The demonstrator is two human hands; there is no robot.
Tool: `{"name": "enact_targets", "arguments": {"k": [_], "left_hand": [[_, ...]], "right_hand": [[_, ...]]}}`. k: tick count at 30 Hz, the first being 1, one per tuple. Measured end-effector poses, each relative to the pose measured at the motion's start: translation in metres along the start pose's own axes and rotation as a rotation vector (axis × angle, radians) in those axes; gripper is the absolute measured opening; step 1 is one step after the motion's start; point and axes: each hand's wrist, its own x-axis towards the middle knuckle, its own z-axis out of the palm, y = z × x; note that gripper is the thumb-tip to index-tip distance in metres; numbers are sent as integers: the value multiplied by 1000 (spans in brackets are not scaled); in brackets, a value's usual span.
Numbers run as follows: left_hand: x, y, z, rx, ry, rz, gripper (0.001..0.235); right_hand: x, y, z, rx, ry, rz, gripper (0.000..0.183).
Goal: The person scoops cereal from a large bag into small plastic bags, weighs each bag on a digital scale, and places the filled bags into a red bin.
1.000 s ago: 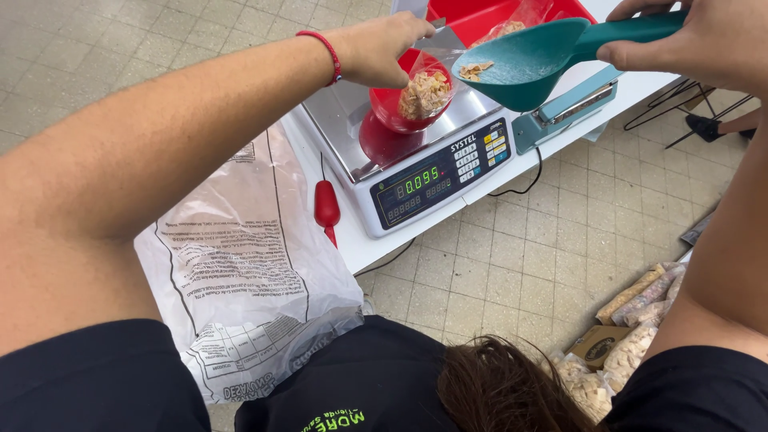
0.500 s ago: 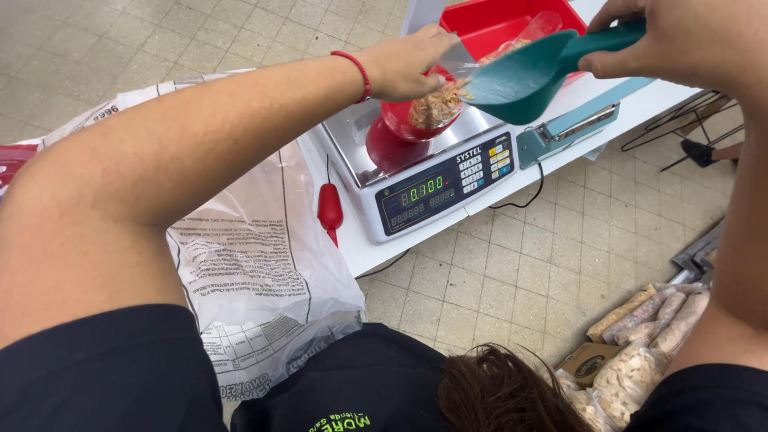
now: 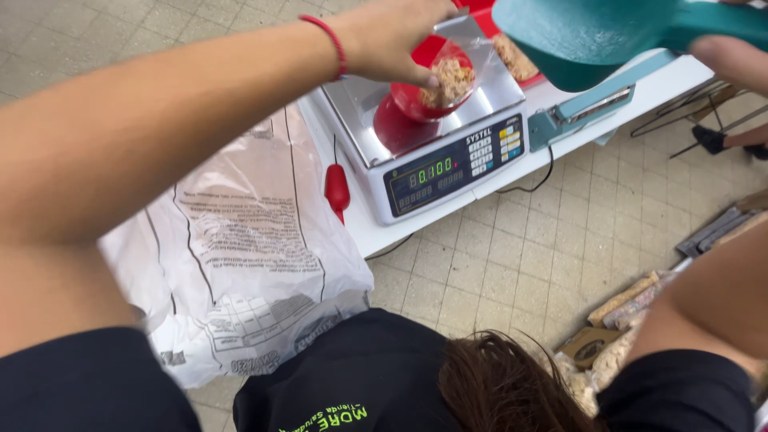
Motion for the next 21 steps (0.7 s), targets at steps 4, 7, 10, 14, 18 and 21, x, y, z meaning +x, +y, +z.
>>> {"name": "enact_targets", "arguments": {"k": [4, 7, 10, 14, 18, 21], "left_hand": [[-63, 47, -40, -36, -82, -81, 62], [-128, 107, -77, 96, 11, 164, 26], [-197, 170, -100, 74, -39, 82, 17], [-281, 224, -86, 370, 121, 13, 27], [-350, 242, -49, 342, 371, -205, 24], [-379, 234, -20, 374, 525, -361, 22]], "right_hand": [[-229, -253, -8, 157, 199, -578, 48], [-336, -394, 16, -147, 127, -268, 63], [-349, -477, 66, 306, 28, -784, 37], [-358, -548, 142, 359, -7, -732, 35], [-356, -622, 223, 172, 81, -498, 39], [-359, -657, 246, -10, 32, -314, 39]]}}
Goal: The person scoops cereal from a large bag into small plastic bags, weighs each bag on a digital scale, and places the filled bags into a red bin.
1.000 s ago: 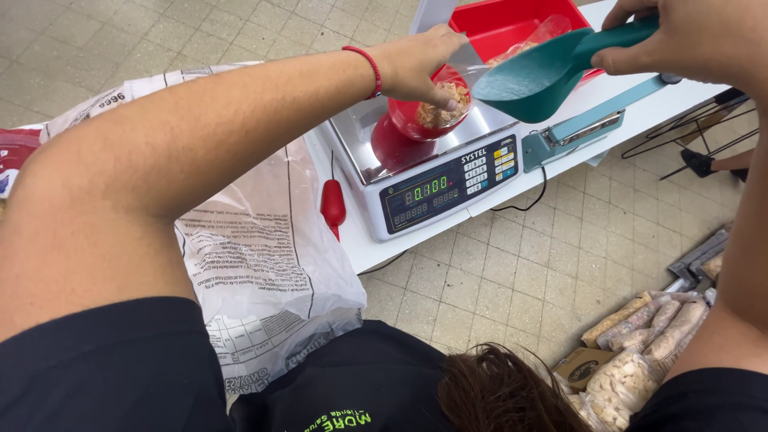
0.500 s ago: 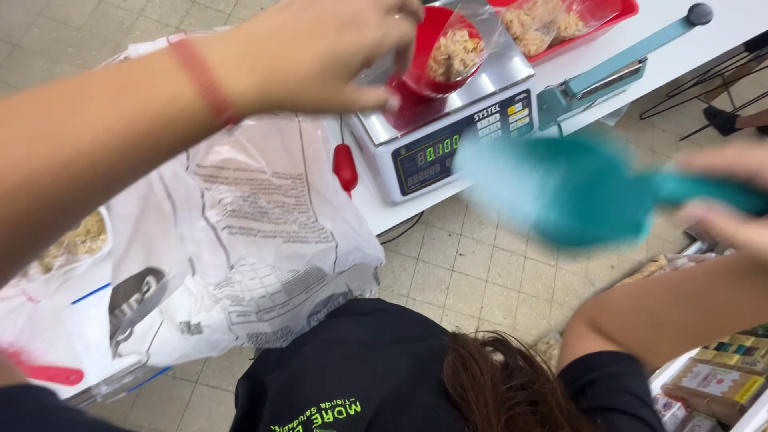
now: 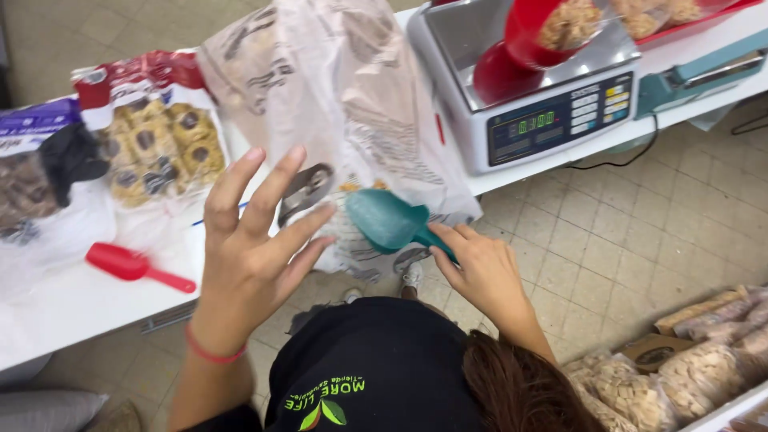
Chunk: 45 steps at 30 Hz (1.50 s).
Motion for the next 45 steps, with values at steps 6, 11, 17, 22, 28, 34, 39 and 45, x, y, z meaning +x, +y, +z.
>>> {"name": "enact_targets", "arguments": {"k": [6, 11, 17, 22, 28, 34, 39, 45], "left_hand": [[-77, -35, 11, -381, 289, -205, 40], [-147, -52, 33, -308, 267, -575, 18], [-214, -47, 81, 154, -180, -693, 19], [-203, -62, 110, 244, -238, -685, 26], [-183, -74, 119, 268, -223, -603, 25], [-185, -78, 120, 368, -160, -583, 27], [-184, -79, 128, 301, -142, -555, 16], [-184, -96, 128, 17, -109, -483, 11]], "right_hand": [[20, -33, 40, -265, 88, -30, 31], [55, -54, 63, -240, 149, -51, 30], [50, -47, 52, -151, 102, 49, 31], [50, -47, 38, -137, 126, 145, 32], [68, -53, 64, -95, 259, 3, 27], [27, -21, 48, 52, 420, 3, 23], [-22, 3, 4, 438, 487, -46, 33], [-78, 75, -87, 439, 334, -236, 38]]}}
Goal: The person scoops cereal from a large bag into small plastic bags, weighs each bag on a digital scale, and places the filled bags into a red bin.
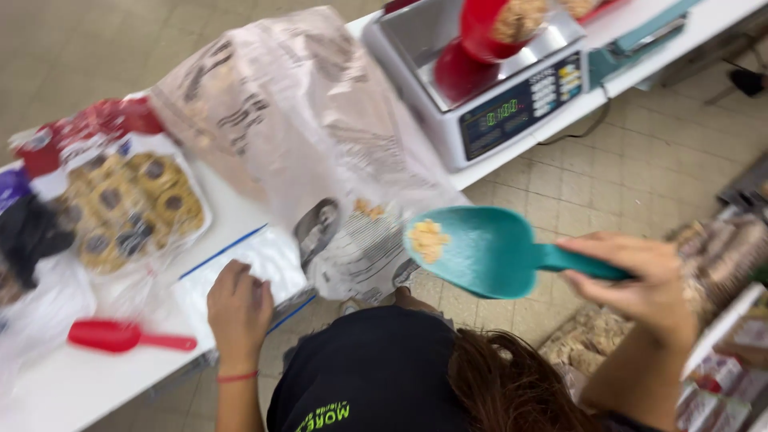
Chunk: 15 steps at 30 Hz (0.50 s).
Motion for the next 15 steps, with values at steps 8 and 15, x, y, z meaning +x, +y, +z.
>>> {"name": "enact_targets", "arguments": {"k": [8, 15], "left_hand": [[0, -3, -5, 170, -78, -27, 18], [0, 7, -4, 529, -18, -63, 7]], "right_hand": [[44, 18, -149, -558, -79, 426, 50], [144, 103, -197, -479, 21, 456, 41]]}}
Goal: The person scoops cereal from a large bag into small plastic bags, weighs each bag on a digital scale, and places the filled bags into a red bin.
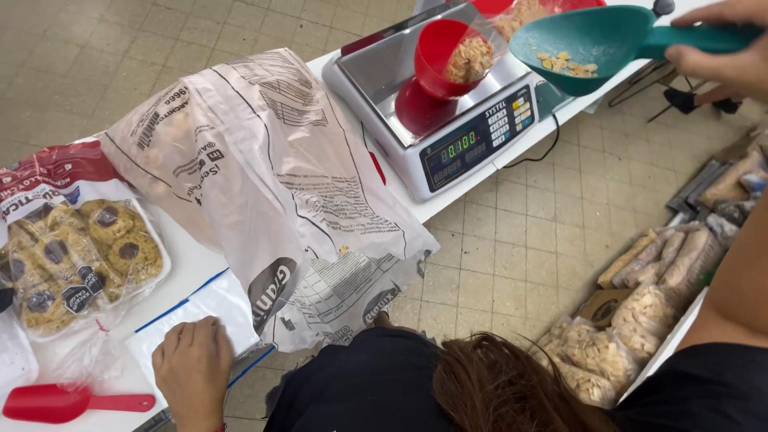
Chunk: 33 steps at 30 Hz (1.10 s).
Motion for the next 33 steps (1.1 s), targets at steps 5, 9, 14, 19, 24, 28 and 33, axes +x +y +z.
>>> {"name": "enact_targets", "arguments": {"k": [5, 9, 14, 19, 24, 28, 33], "left_hand": [[-3, 8, 2, 147, 104, -94, 9], [-4, 14, 4, 230, 147, -142, 8], [-9, 23, 10, 379, 64, -230, 27], [-11, 25, 13, 327, 41, -265, 31], [-10, 24, 16, 258, 43, -281, 29], [-10, 23, 16, 257, 28, -284, 30], [-6, 24, 10, 256, 33, -276, 34]], "right_hand": [[62, 42, 4, -203, -60, -224, 39], [97, 91, 12, -339, 2, -433, 39], [120, 123, 14, -324, -34, -450, 40], [128, 140, 21, -287, -39, -467, 42], [155, 209, 38, -397, -25, -398, 44], [207, 292, 77, -327, -5, 88, 30], [256, 363, 113, -179, -197, 625, 30]]}}
